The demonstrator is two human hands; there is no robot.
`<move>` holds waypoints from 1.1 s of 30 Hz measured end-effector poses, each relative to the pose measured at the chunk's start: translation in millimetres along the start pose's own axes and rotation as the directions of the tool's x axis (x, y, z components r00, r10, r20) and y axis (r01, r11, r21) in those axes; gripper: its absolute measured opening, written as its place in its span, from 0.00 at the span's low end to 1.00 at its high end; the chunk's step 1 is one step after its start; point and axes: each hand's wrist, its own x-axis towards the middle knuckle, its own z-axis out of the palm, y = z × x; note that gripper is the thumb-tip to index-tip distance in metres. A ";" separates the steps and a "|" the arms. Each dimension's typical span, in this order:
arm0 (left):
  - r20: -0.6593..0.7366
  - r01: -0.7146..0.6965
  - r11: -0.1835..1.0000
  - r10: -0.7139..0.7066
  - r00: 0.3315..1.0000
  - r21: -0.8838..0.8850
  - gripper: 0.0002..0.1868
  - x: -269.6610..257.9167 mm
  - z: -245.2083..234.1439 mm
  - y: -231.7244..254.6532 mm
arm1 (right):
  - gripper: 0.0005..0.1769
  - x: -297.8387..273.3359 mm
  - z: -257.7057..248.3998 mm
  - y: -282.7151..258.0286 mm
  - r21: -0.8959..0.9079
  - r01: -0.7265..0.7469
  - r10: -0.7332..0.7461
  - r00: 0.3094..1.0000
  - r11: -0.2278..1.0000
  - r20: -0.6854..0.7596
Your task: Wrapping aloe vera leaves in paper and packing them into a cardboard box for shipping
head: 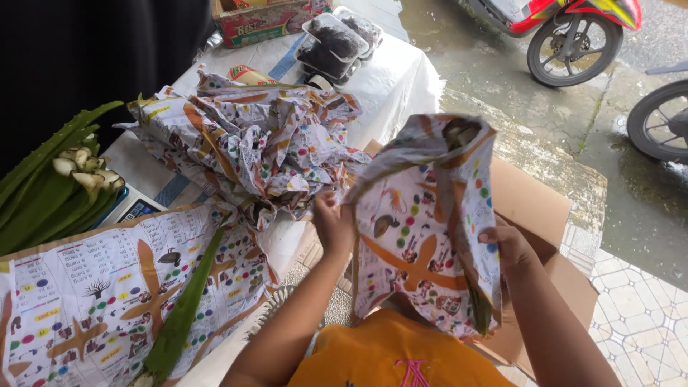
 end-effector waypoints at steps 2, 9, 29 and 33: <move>-0.050 -0.396 0.917 0.393 0.918 -0.045 0.18 -14.8 2.0 12.8 | 0.42 12.5 -12.6 8.0 -0.112 0.032 -0.034 0.999 0.993 -0.016; 0.416 -0.058 0.998 0.064 0.907 -0.027 0.20 -43.3 9.9 41.4 | 0.43 23.1 50.2 -2.0 -0.298 0.029 -0.044 0.998 0.954 -0.043; 0.360 0.330 0.867 -0.192 0.913 -0.373 0.25 -39.2 27.2 54.7 | 0.43 32.0 116.8 30.9 -0.819 0.421 -0.275 0.796 -0.389 0.539; 0.379 0.386 0.803 -0.217 0.899 -0.455 0.27 -34.6 25.3 54.7 | 0.10 42.2 103.1 32.7 -0.894 0.439 -0.417 0.798 -0.092 0.435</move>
